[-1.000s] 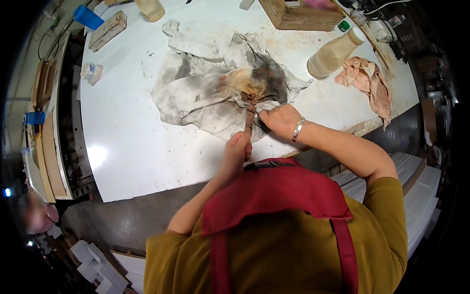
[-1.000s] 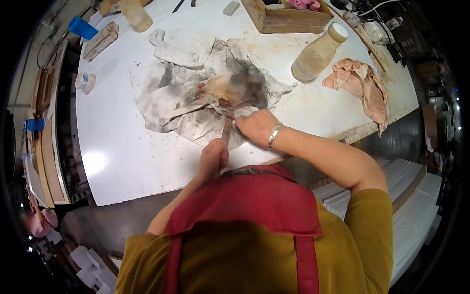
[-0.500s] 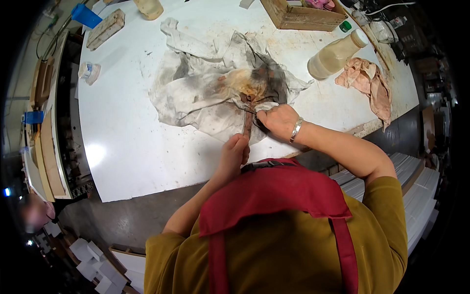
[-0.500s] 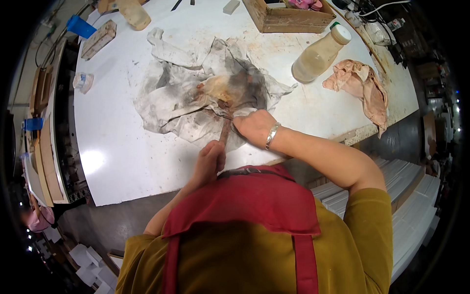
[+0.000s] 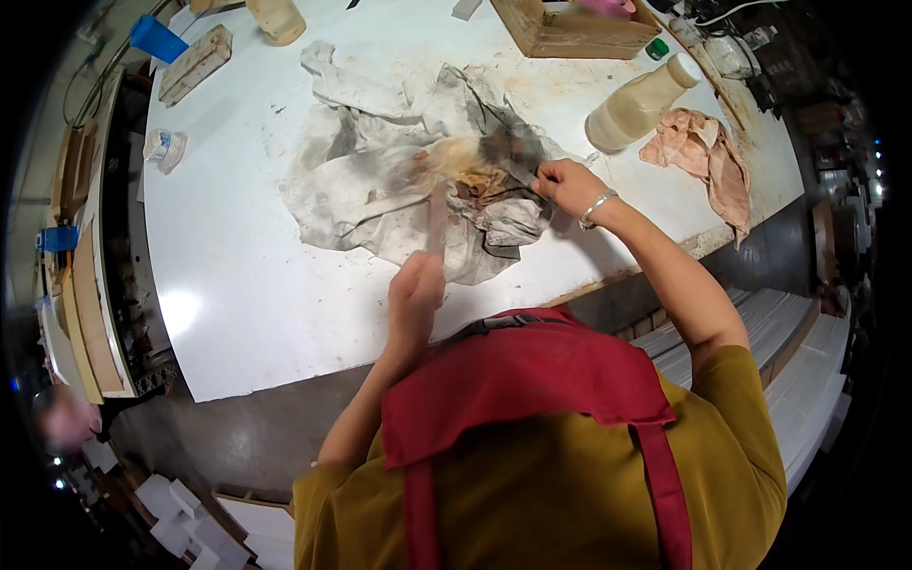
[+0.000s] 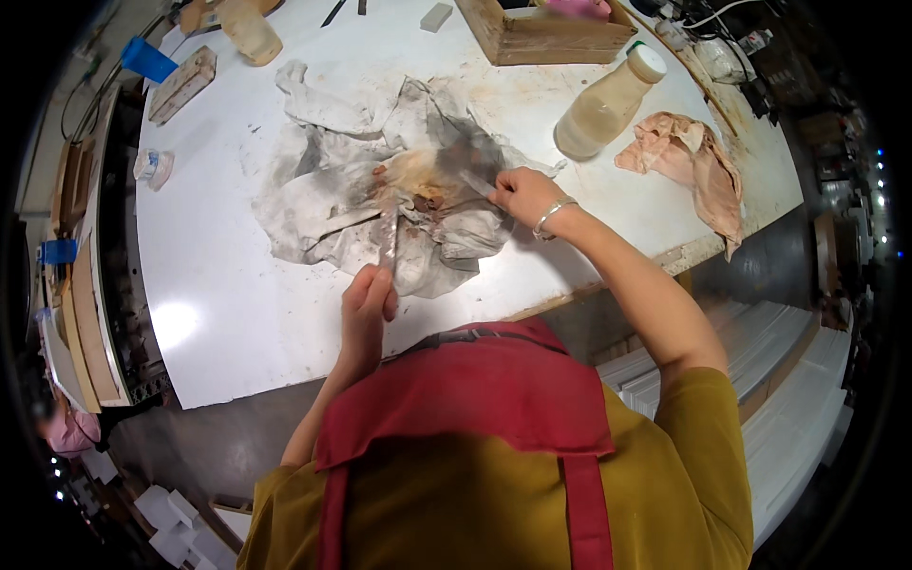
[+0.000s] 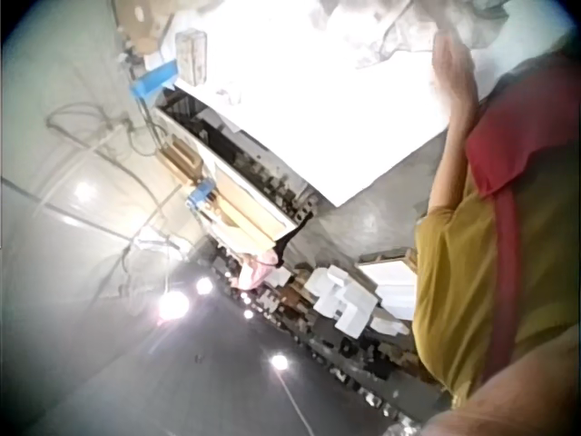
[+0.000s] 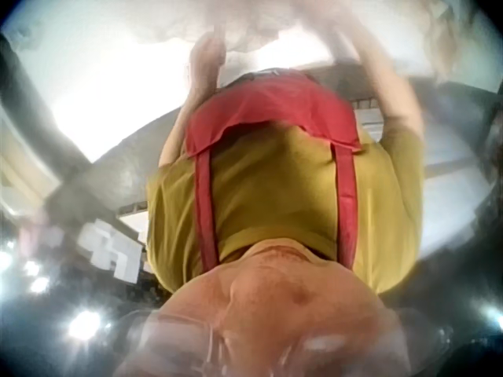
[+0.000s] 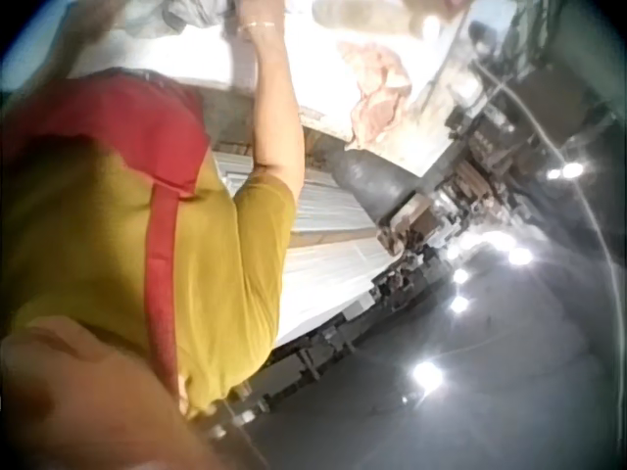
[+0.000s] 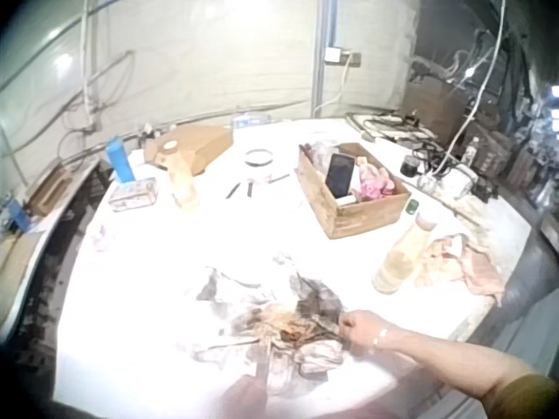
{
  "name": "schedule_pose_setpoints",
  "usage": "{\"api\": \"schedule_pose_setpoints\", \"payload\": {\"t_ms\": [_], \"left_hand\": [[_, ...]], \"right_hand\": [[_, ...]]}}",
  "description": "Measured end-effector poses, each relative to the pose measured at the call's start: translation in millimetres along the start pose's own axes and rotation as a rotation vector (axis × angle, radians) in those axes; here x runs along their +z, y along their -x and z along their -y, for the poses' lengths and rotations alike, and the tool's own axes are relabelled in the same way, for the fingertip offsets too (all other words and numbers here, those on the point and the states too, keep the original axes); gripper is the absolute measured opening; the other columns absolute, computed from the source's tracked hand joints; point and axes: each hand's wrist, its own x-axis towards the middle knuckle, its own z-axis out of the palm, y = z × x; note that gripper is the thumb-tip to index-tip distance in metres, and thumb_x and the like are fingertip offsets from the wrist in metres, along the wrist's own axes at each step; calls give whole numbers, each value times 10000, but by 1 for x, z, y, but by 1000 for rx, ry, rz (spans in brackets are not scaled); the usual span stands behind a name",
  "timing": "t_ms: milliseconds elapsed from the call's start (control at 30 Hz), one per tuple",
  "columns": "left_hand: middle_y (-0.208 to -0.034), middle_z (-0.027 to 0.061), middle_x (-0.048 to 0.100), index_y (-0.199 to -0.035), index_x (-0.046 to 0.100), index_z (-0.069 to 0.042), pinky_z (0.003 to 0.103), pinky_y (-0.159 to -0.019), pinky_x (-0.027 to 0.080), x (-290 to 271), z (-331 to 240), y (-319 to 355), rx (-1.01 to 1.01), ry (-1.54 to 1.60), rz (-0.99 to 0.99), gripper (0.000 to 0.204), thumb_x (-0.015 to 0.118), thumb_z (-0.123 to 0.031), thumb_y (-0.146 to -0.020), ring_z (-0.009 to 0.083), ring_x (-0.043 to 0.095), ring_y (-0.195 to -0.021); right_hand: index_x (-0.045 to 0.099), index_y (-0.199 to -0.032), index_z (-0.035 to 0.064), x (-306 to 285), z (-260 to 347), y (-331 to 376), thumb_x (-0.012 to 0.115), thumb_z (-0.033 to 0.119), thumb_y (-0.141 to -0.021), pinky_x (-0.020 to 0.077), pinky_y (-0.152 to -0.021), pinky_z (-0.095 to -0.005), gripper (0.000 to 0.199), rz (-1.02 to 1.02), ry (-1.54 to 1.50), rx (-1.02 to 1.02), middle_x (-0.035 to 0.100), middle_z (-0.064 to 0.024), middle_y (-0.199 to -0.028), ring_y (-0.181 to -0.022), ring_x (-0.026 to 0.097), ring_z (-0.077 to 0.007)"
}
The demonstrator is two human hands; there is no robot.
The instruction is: The person uses a metal scraper to scrape the surface of a flat object on a workbench, wipes it with a cloth, and applies liquid from a bottle.
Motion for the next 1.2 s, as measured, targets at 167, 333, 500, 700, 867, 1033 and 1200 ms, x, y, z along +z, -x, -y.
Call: {"api": "schedule_pose_setpoints", "payload": {"t_ms": [167, 333, 500, 700, 867, 1033, 1200], "left_hand": [[-554, -28, 408, -705, 440, -100, 203, -472, 278, -10, 15, -14, -97, -7, -13, 263, 445, -247, -923, 58, 346, -494], [-554, -31, 413, -702, 441, -105, 209, -474, 283, -13, 17, -13, -95, -31, -18, 272, 445, -265, -922, 64, 348, -489], [-566, -25, 428, -712, 448, -100, 209, -486, 292, -13, 14, -13, -79, -56, 14, 271, 441, -261, -930, 67, 366, -501], [-590, -45, 407, -723, 475, -79, 204, -521, 316, -10, 13, -5, -50, -66, 32, 248, 447, -214, -929, 49, 360, -540], [-607, -27, 450, -770, 515, -53, 212, -520, 331, 5, 3, -9, 36, -137, 150, 239, 450, -218, -930, 57, 393, -546], [-587, -4, 481, -799, 526, -51, 221, -497, 340, 26, -8, -27, -75, -91, 136, 240, 440, -226, -939, 76, 414, -513], [-557, -15, 485, -779, 526, -57, 202, -466, 334, 37, -28, -53, -4, -290, 211, 248, 482, -252, -926, 71, 425, -477]], "right_hand": [[579, -705, 25, -26, -27, 23, 624, 266, -776, 417, -580, -381, 255, 103, 166, 149, 569, -145, -620, -584, 541, -268], [506, -629, 51, -38, -33, 34, 569, 245, -849, 332, -483, -263, 300, 162, -406, 116, 454, 10, -523, -505, 411, -90], [532, -701, 40, -15, -37, 24, 566, 229, -835, 368, -523, -301, 234, -51, -69, 43, 480, -38, -560, -528, 436, -150], [555, -726, 37, -43, -40, 63, 567, 217, -828, 382, -550, -328, 208, -99, -7, 61, 520, -92, -595, -541, 446, -209], [561, -774, 8, -27, -58, 40, 594, 252, -817, 411, -587, -336, 250, -173, -152, 78, 561, -110, -660, -601, 495, -256], [501, -1122, 24, -61, -58, 47, 703, 252, -722, 442, -771, -313, 503, -743, -3, 6, 566, -138, -1031, -930, 551, -246], [271, -1339, 10, -108, -97, -14, 775, 285, -663, 399, -924, -332, 888, -857, -464, -185, 457, -148, -1250, -1160, 444, -247]]}}
